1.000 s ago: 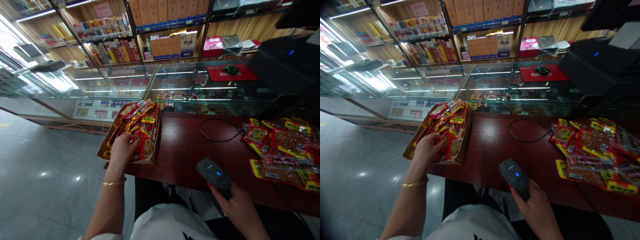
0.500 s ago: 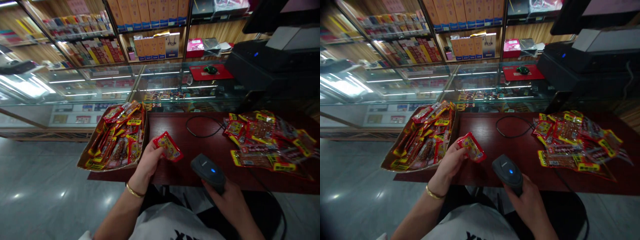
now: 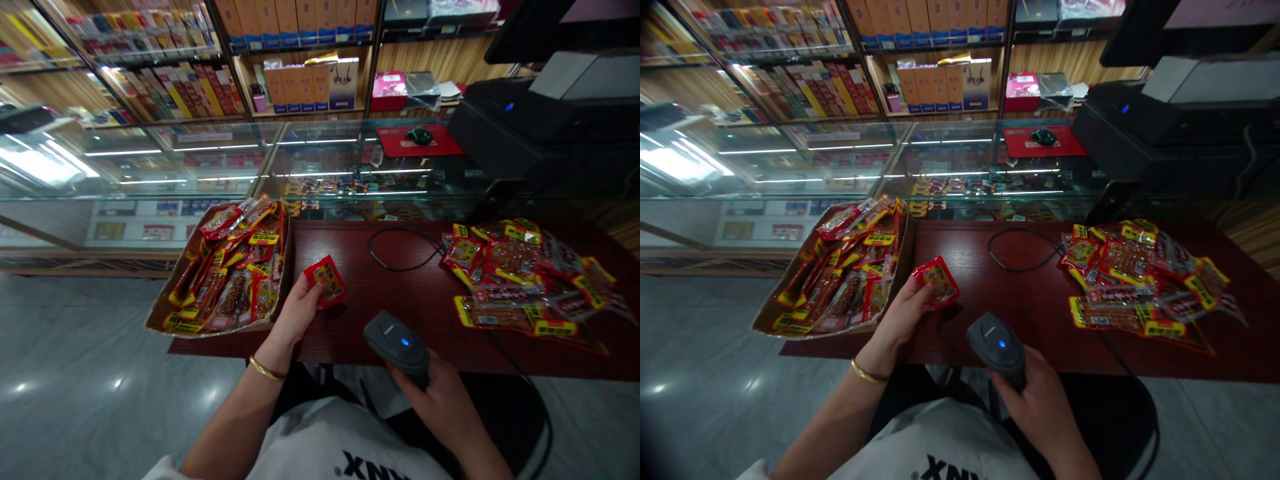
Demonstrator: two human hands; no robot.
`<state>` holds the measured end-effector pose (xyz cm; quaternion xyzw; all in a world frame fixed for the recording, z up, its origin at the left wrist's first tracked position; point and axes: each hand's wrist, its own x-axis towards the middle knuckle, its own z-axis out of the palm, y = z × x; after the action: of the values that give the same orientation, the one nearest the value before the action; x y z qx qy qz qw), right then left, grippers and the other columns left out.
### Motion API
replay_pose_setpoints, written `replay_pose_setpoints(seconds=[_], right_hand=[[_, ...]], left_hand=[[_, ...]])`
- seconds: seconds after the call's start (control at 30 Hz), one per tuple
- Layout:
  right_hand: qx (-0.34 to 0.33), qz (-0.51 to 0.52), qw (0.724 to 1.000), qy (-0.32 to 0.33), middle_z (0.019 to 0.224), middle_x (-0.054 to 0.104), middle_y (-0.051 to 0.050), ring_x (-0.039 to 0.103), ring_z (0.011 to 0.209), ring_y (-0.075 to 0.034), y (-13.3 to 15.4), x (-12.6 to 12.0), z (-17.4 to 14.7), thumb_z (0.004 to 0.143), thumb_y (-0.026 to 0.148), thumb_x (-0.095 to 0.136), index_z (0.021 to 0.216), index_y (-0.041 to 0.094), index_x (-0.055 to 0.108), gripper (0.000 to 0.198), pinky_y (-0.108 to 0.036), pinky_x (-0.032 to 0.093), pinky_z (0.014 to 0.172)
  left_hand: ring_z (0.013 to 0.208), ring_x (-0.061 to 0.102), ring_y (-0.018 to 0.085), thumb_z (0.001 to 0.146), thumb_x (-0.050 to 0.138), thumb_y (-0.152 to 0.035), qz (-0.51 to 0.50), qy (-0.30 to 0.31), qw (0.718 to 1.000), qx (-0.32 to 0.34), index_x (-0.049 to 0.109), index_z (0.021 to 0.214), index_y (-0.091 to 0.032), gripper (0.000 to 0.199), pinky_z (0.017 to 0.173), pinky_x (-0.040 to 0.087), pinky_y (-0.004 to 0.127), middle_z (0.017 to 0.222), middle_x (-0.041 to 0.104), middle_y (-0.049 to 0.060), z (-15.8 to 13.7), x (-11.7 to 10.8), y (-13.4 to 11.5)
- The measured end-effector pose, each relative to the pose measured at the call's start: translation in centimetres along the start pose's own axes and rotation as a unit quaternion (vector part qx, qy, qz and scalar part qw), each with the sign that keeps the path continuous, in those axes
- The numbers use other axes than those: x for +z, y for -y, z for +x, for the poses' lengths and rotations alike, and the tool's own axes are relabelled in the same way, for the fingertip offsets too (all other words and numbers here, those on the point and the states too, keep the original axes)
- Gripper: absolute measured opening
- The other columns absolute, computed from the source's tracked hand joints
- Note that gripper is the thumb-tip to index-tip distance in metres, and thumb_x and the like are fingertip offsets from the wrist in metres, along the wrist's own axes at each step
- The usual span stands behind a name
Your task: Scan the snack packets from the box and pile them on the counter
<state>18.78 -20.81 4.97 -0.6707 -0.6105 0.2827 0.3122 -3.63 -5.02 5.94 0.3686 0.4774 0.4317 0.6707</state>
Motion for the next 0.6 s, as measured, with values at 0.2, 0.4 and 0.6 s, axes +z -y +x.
replay_pose_setpoints(seconds=[0.2,0.4,0.6], right_hand=[[0.005,-0.014,1.000,-0.002,0.108,0.080,-0.010,0.075,0.102,-0.030,0.0,-0.1,0.2,0.092,0.042,0.061,0.108,0.022,0.077,0.030,-0.039,0.059,0.090],[0.013,-0.010,1.000,-0.005,0.106,0.081,-0.009,0.076,0.101,-0.030,-0.3,-0.3,0.2,0.091,0.042,0.062,0.107,0.022,0.077,0.030,-0.038,0.059,0.090],[0.027,-0.002,0.999,-0.041,0.105,0.080,-0.009,0.075,0.099,-0.028,-0.2,-0.6,0.1,0.090,0.036,0.063,0.105,0.022,0.077,0.025,-0.037,0.058,0.089]], left_hand=[[0.102,0.071,0.025,0.083,0.075,-0.039,0.029,0.003,1.000,-0.002,0.062,0.126,-0.018,0.050,0.085,0.059,0.036,0.118,0.073,0.010,0.1,0.0,0.5],[0.096,0.071,0.021,0.082,0.074,-0.033,0.011,-0.004,1.000,0.002,0.064,0.122,-0.018,0.043,0.084,0.059,0.033,0.111,0.074,0.007,0.1,0.2,0.2],[0.084,0.074,0.022,0.079,0.073,-0.022,-0.027,-0.016,0.998,-0.059,0.066,0.114,-0.016,0.037,0.074,0.062,0.034,0.101,0.076,0.008,1.0,1.6,0.9]])
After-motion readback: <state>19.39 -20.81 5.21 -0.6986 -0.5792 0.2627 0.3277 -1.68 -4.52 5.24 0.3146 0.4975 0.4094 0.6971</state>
